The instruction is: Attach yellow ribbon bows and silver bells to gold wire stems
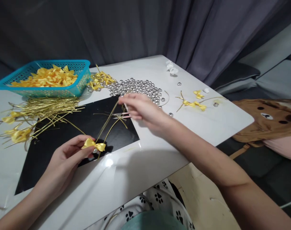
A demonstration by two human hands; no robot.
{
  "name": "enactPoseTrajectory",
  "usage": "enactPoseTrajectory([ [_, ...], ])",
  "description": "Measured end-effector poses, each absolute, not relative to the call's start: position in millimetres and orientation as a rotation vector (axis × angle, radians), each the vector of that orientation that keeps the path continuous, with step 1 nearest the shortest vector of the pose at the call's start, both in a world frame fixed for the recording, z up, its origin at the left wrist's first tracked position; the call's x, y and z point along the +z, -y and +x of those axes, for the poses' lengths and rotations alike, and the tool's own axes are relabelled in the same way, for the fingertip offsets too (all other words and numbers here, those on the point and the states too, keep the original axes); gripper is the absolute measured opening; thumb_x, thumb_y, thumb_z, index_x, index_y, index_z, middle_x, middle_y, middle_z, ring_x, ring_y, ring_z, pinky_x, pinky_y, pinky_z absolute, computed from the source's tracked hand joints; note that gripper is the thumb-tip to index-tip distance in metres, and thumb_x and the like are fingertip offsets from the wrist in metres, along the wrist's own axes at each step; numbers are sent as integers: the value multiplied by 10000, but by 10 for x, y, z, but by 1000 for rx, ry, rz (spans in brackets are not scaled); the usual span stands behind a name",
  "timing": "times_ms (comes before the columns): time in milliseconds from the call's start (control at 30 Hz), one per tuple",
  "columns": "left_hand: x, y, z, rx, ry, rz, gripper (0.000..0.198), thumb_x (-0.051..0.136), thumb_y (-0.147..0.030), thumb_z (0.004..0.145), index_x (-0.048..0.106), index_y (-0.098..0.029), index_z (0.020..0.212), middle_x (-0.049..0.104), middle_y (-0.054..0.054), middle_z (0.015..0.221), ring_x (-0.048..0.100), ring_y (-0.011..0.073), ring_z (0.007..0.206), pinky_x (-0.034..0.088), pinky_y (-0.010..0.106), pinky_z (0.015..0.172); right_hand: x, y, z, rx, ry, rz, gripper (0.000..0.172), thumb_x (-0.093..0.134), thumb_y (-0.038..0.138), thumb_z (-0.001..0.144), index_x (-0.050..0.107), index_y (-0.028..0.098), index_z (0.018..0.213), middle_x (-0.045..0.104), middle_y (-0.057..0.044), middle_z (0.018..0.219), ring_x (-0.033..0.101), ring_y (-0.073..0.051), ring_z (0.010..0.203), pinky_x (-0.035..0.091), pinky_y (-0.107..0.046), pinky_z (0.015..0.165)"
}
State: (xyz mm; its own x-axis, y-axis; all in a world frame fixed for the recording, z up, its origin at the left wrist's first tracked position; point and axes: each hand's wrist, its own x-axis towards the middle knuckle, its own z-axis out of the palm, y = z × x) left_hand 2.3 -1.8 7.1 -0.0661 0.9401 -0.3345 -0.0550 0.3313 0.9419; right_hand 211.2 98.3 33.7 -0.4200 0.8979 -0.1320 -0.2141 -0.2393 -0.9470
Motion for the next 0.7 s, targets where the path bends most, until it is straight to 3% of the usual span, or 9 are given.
enactPoseTrajectory([
  [167,77,0,-13,965,-1372,919,177,777,-242,649,684,-179,785,650,-23,693,553,84,612,450,143,563,543,-1204,2407,1156,1423,-1136,212,491,186,930,509,157,720,241,77,507,179,-51,412,173,-194,408],
  [333,82,-5,-30,931,-1372,939,127,753,-263,674,683,-186,747,648,-19,703,539,94,626,438,155,569,430,-1216,2405,549,1942,-1295,64,649,172,790,609,143,830,533,14,658,425,-86,538,325,-227,549],
  [433,86,1,-30,936,-1365,952,111,741,-266,686,673,-194,736,636,-29,705,525,92,621,433,156,574,309,-1254,2398,434,2004,-1409,178,668,184,752,617,127,912,623,-38,824,515,-134,649,381,-267,641],
  [567,99,9,-29,951,-1338,934,106,736,-254,684,661,-192,727,617,-32,699,516,94,625,431,153,564,277,-1328,2468,261,1871,-1477,215,659,211,757,602,118,943,624,-95,927,569,-209,792,414,-319,715],
  [700,108,14,-33,946,-1304,896,112,734,-256,684,662,-188,736,618,-28,691,522,97,639,440,155,585,345,-1175,2343,335,1766,-1392,271,631,230,812,561,152,1062,563,-113,1120,561,-177,780,418,-285,661],
])
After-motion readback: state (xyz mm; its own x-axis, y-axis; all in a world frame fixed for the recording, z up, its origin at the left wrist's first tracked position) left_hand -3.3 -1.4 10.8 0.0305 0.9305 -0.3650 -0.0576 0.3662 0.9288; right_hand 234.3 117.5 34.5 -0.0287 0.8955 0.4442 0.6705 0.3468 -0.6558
